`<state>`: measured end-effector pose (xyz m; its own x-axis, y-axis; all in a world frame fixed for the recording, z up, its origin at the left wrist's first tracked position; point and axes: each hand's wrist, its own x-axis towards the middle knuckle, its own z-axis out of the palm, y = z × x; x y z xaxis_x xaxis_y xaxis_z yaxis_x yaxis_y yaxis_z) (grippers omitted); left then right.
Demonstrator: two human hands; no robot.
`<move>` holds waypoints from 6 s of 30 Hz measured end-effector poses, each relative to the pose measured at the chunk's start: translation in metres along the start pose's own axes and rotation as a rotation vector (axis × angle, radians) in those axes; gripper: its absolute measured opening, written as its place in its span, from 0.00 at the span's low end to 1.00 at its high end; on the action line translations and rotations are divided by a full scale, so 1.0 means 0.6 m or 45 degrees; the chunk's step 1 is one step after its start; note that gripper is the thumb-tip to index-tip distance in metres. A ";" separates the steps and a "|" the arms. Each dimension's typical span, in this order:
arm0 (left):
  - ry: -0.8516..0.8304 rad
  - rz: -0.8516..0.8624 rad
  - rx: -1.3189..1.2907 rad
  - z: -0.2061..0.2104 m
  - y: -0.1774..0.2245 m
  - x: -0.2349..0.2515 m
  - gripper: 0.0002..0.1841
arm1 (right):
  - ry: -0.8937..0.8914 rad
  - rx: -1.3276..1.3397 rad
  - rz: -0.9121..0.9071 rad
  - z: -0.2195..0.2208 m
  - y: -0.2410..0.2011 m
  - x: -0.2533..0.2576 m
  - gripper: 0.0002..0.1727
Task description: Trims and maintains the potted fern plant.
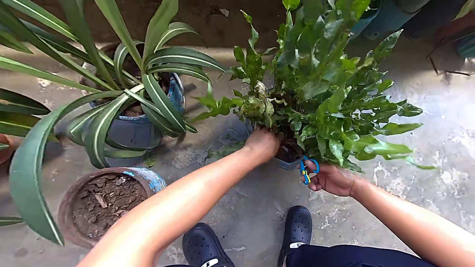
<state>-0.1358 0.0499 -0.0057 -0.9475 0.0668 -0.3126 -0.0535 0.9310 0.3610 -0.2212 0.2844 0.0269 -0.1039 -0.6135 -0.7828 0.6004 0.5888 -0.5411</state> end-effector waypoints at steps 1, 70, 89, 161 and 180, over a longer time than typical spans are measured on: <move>-0.020 -0.025 0.006 0.004 0.002 0.007 0.20 | -0.004 -0.005 -0.011 0.002 -0.004 0.001 0.18; -0.239 -0.095 -0.348 -0.063 -0.054 -0.112 0.18 | 0.450 -0.061 -0.049 0.058 -0.099 0.114 0.23; -0.550 0.248 -0.372 -0.003 -0.035 -0.139 0.20 | -0.309 -1.010 0.433 -0.001 -0.014 0.011 0.10; 0.961 0.279 -0.775 0.102 0.033 -0.033 0.07 | 0.053 -0.468 0.071 -0.133 -0.073 0.040 0.15; 0.069 -0.760 -1.763 0.025 -0.129 -0.042 0.30 | -0.241 -1.181 0.311 -0.073 -0.013 0.006 0.11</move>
<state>-0.1031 -0.0188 -0.0389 -0.6885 -0.2300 -0.6878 -0.6411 -0.2503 0.7255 -0.2609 0.3006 0.0150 0.1178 -0.4462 -0.8872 -0.2818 0.8416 -0.4607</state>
